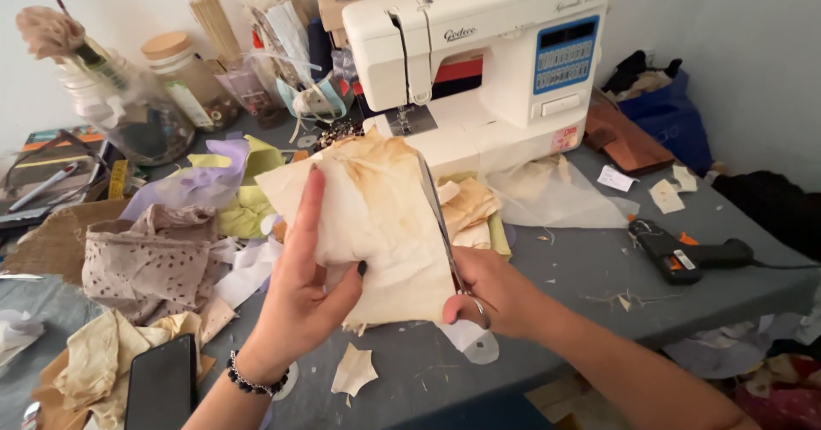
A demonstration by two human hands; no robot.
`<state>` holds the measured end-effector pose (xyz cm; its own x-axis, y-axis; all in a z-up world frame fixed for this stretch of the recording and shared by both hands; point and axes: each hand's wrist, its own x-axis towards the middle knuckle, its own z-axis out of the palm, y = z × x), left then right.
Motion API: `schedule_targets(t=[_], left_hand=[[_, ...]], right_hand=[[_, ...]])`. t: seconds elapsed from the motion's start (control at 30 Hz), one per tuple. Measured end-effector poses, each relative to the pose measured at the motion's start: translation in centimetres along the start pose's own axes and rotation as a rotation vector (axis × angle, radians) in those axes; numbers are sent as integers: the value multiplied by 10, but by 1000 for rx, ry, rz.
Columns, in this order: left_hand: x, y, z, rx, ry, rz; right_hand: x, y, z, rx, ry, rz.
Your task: Assembling a decorative flower by layering fabric petals onto a stick using a glue gun and trimming fabric with scissors.
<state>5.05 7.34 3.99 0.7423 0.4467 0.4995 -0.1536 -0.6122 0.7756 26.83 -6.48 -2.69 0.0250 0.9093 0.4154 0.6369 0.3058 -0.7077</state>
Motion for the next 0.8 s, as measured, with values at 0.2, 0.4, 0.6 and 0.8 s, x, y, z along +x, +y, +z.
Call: schedule_targets(t=[0.2, 0.4, 0.6, 0.8], left_hand=[[-2, 3, 1, 95, -35, -24], [-4, 3, -1, 40, -72, -42], [-3, 1, -6, 62, -63, -54], [-3, -14, -6, 30, -84, -25]], right_hand=[[13, -11, -12, -25, -39, 14], [16, -9, -9, -33, -32, -11], [16, 7, -5, -46, 30, 52], [25, -3, -12, -80, -32, 24]])
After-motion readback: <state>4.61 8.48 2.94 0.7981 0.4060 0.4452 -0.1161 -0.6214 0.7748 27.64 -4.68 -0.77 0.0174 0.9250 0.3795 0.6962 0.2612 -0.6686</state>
